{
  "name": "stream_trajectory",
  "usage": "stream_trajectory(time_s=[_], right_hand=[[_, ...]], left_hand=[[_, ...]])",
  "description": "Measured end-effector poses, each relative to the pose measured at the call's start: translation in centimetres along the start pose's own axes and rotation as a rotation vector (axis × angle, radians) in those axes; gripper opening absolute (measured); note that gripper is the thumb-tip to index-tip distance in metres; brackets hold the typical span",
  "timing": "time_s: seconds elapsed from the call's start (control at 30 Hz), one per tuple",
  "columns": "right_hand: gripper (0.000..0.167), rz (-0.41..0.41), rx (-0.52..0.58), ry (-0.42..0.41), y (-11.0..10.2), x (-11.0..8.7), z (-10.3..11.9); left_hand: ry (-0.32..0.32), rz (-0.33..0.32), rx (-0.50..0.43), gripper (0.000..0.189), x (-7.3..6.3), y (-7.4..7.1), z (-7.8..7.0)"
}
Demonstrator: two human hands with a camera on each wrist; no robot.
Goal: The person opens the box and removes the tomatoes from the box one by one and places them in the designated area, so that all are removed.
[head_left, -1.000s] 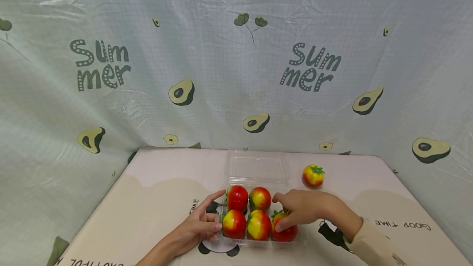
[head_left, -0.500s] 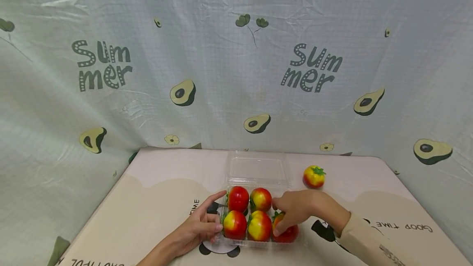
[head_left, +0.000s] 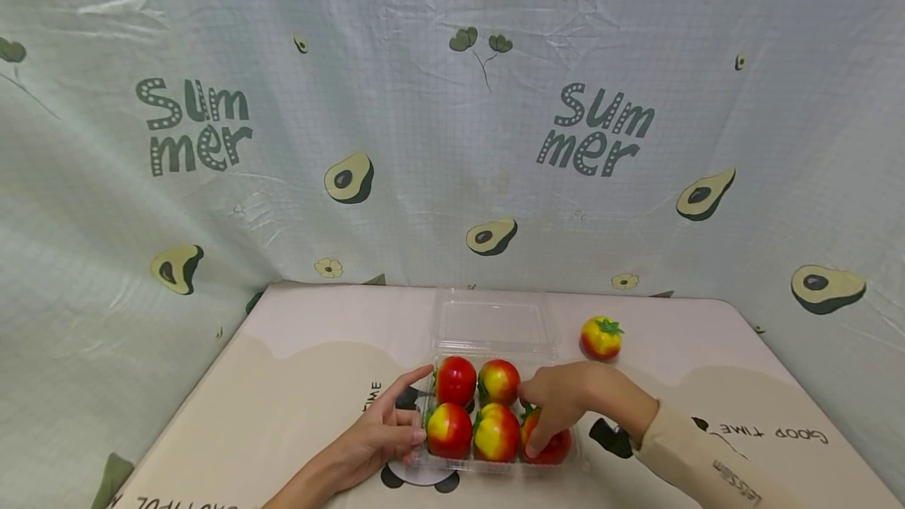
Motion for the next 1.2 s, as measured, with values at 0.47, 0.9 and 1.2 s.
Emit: stream_trajectory(time_s=[0.47,0.9,1.2], right_hand=[[0.059,-0.017,-0.029,-0.007,-0.7,-0.6,0.2],[0.064,-0.051,0.102,-0.032,-1.8,-2.4,-0.2],[0.064,-0.128,0.128,-0.100,-2.7,-3.7,-0.9]], left_hand=[[0.007,0.007,-0.002,0.091,0.0,0.0,0.0],[-0.015,-0.015,0.014,0.091,0.0,0.0,-0.1],[-0.023,-0.021,0.010,0.090,0.1,0.0,0.0]])
Point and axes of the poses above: each hand's wrist, its own x-axis towards the middle knuckle, its own y-axis out of the palm, z = x × y, the point moved 3 cm from there along x, towards the middle knuckle, and after that the axes turned 3 degrees about x, right-handed, at the moved point
